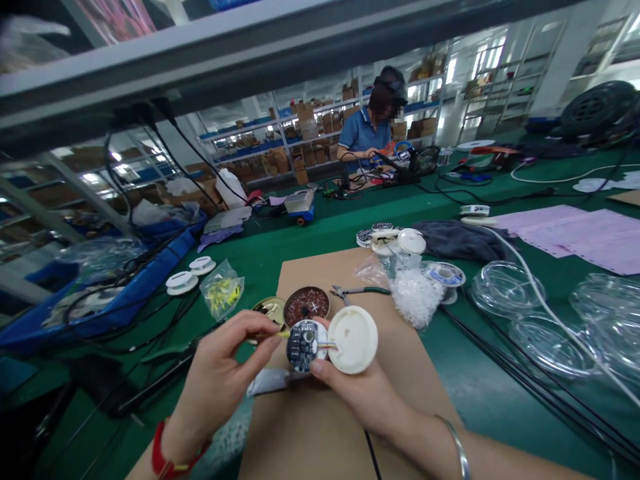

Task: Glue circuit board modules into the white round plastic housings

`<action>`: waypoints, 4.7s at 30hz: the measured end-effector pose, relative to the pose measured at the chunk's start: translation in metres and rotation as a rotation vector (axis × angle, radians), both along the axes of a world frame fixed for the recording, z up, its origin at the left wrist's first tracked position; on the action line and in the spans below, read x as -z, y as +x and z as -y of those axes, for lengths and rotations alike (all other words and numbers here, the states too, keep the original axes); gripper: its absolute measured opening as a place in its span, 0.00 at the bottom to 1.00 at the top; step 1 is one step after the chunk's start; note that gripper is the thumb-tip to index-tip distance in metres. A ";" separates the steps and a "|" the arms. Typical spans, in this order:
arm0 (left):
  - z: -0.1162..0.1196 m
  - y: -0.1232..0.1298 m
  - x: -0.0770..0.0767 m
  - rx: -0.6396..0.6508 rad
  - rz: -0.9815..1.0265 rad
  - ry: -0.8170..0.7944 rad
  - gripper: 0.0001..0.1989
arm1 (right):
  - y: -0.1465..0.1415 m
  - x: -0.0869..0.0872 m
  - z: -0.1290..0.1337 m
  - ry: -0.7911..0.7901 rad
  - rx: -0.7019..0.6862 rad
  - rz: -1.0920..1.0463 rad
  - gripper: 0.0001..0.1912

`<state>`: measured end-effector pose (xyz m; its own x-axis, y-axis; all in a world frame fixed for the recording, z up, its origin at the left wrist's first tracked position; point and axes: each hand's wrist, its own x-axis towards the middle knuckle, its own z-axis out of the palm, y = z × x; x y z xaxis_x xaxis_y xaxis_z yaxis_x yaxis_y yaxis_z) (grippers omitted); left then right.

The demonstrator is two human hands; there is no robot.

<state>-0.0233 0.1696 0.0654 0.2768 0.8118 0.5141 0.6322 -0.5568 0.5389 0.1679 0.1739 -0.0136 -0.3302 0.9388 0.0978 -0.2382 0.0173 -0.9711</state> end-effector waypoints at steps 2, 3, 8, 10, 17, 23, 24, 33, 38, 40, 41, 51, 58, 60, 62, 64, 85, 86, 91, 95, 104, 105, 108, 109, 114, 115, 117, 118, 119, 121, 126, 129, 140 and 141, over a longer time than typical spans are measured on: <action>0.004 0.002 0.004 0.019 0.023 -0.023 0.02 | 0.000 0.001 0.001 -0.010 -0.029 -0.006 0.34; 0.005 0.001 0.006 0.013 0.049 -0.046 0.02 | 0.000 0.001 0.002 -0.016 -0.035 -0.007 0.34; 0.009 -0.005 0.020 -0.009 0.243 -0.221 0.04 | 0.000 0.003 0.002 -0.017 -0.017 0.003 0.34; 0.010 -0.003 0.025 0.005 0.303 -0.274 0.04 | 0.001 0.004 0.002 -0.007 -0.013 0.002 0.33; 0.009 0.000 0.024 -0.017 0.210 -0.144 0.04 | 0.002 0.004 0.001 0.012 -0.022 0.039 0.32; 0.006 -0.002 0.021 0.001 -0.062 0.185 0.15 | 0.001 0.002 0.000 0.023 -0.045 0.007 0.33; 0.006 -0.002 0.021 -0.005 -0.072 0.208 0.15 | 0.001 0.002 0.000 0.022 -0.048 0.006 0.33; 0.010 0.002 0.025 0.017 -0.023 0.292 0.20 | 0.002 -0.004 0.003 0.018 -0.058 0.056 0.32; 0.011 0.006 0.036 -0.003 0.158 0.319 0.17 | 0.000 -0.007 0.003 0.013 -0.137 0.050 0.32; 0.011 0.008 0.038 0.027 0.151 0.311 0.15 | 0.000 -0.008 0.003 -0.006 -0.162 0.053 0.32; 0.011 0.009 0.039 0.034 0.140 0.312 0.15 | 0.000 -0.009 0.004 -0.013 -0.173 0.056 0.32; 0.010 0.005 0.042 0.123 0.019 0.378 0.12 | 0.000 -0.012 0.006 0.000 -0.191 0.068 0.31; 0.009 -0.001 0.042 0.212 -0.052 0.396 0.12 | 0.001 -0.011 0.005 0.014 -0.182 0.085 0.31; 0.007 -0.001 0.041 0.235 -0.061 0.382 0.13 | 0.001 -0.011 0.005 0.032 -0.179 0.079 0.30; 0.006 -0.001 0.041 0.249 -0.061 0.372 0.13 | 0.002 -0.011 0.006 0.046 -0.182 0.069 0.29; 0.007 -0.001 0.042 0.237 -0.026 0.376 0.13 | 0.002 -0.011 0.007 0.047 -0.193 0.062 0.28; 0.007 -0.001 0.029 0.314 -0.106 0.361 0.14 | 0.002 -0.011 0.004 0.020 -0.157 0.003 0.29; 0.007 -0.001 0.027 0.296 -0.122 0.356 0.14 | 0.003 -0.010 0.003 0.019 -0.143 0.002 0.29; 0.008 0.001 0.028 0.252 -0.136 0.315 0.16 | 0.008 -0.012 0.000 0.023 -0.125 0.040 0.28; 0.008 0.005 0.036 0.140 0.095 0.209 0.35 | 0.013 -0.020 0.000 0.038 -0.165 0.087 0.28; 0.008 0.011 0.048 0.101 0.027 0.108 0.35 | 0.016 -0.024 -0.004 0.120 -0.196 0.054 0.45; 0.009 0.011 0.048 0.081 0.039 0.116 0.36 | 0.017 -0.024 -0.005 0.123 -0.189 0.045 0.47; 0.013 0.013 0.047 0.026 0.156 -0.001 0.37 | 0.019 -0.027 -0.007 0.126 -0.181 0.013 0.51; 0.014 0.015 0.046 0.017 0.245 -0.086 0.37 | 0.020 -0.028 -0.006 0.125 -0.177 0.008 0.52; 0.017 0.024 0.041 0.111 0.892 -0.483 0.33 | 0.020 -0.031 -0.002 0.164 -0.146 0.076 0.55; 0.017 0.025 0.040 0.133 0.978 -0.520 0.32 | 0.020 -0.032 -0.001 0.174 -0.151 0.092 0.55; 0.016 0.027 0.041 0.151 1.062 -0.558 0.31 | 0.018 -0.034 0.000 0.197 -0.144 0.108 0.54; 0.016 0.028 0.042 0.154 1.072 -0.565 0.31 | 0.017 -0.035 0.000 0.205 -0.125 0.103 0.53; 0.016 0.029 0.043 0.157 1.070 -0.563 0.31 | 0.016 -0.036 0.000 0.210 -0.093 0.088 0.54; 0.016 0.031 0.046 0.170 1.050 -0.541 0.30 | 0.015 -0.038 0.000 0.192 -0.024 0.037 0.55; 0.015 0.027 0.048 0.195 1.010 -0.556 0.29 | 0.010 -0.032 -0.002 0.049 0.029 -0.106 0.49; 0.011 0.020 0.043 0.187 0.964 -0.620 0.29 | 0.007 -0.028 -0.005 -0.041 -0.045 -0.187 0.41; 0.013 0.027 0.035 0.034 0.739 -0.494 0.22 | 0.003 -0.017 0.000 0.173 -0.066 0.138 0.42; 0.014 0.029 0.037 0.016 0.711 -0.464 0.20 | 0.001 -0.015 0.002 0.210 -0.031 0.192 0.44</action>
